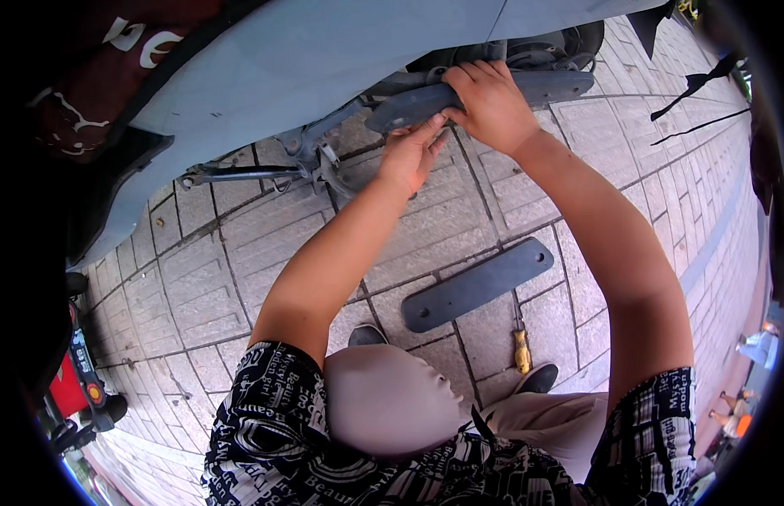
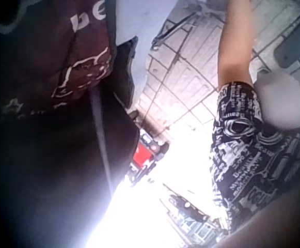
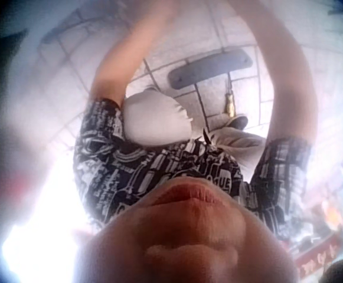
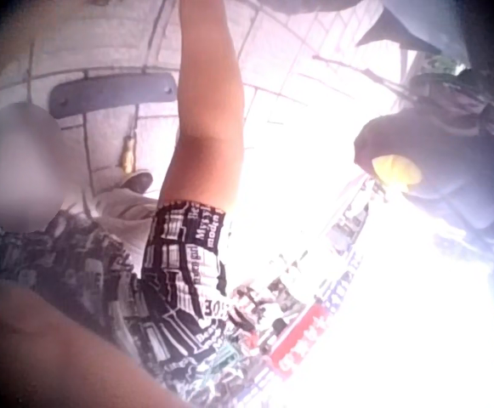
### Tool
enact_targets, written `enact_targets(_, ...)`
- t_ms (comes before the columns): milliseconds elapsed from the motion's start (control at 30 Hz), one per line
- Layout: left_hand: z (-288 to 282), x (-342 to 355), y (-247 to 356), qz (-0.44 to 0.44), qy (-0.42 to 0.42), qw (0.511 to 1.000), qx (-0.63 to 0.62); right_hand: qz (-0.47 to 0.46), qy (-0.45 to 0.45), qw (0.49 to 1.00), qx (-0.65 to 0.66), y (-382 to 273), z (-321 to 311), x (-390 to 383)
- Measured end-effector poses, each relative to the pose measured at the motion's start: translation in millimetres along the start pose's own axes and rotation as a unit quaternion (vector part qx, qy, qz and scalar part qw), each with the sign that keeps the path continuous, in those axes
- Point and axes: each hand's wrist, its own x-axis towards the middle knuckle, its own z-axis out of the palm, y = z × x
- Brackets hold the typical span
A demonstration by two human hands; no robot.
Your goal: The person uses a screwdriver to remove a mudguard from the rear wheel of a scooter. They unscrew the fasteners, detach the mudguard, and then place it on the ground before standing up.
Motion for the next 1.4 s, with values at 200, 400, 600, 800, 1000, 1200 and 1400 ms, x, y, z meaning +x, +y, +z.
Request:
enact_targets(200, 0, -2, 6, 0.024, 0.011, 0.999, 0.045, 0.002, 0.026, 1.000, -0.012, -1, 3, 1)
enact_targets(400, -5, -51, 26, 0.056, 0.172, 0.977, 0.111, 0.013, 0.009, 1.000, -0.010, -1, 5, 2)
enact_targets(600, -8, -59, 37, 0.082, 0.200, 0.955, 0.204, 0.046, 0.029, 0.998, -0.044, -8, 1, -3)
enact_targets(800, 5, -43, 22, 0.090, 0.152, 0.976, 0.128, 0.080, 0.088, 0.992, -0.044, -10, -3, -13)
enact_targets(1000, 13, -33, 22, 0.176, 0.148, 0.967, 0.107, 0.153, 0.175, 0.973, 0.002, -2, -7, -31)
enact_targets(1200, 16, -40, 24, 0.211, 0.131, 0.960, 0.129, 0.159, 0.158, 0.975, -0.007, 10, -11, -43)
enact_targets(1400, 2, -29, 26, 0.224, 0.112, 0.959, 0.133, 0.166, 0.197, 0.966, -0.017, -10, 1, -39)
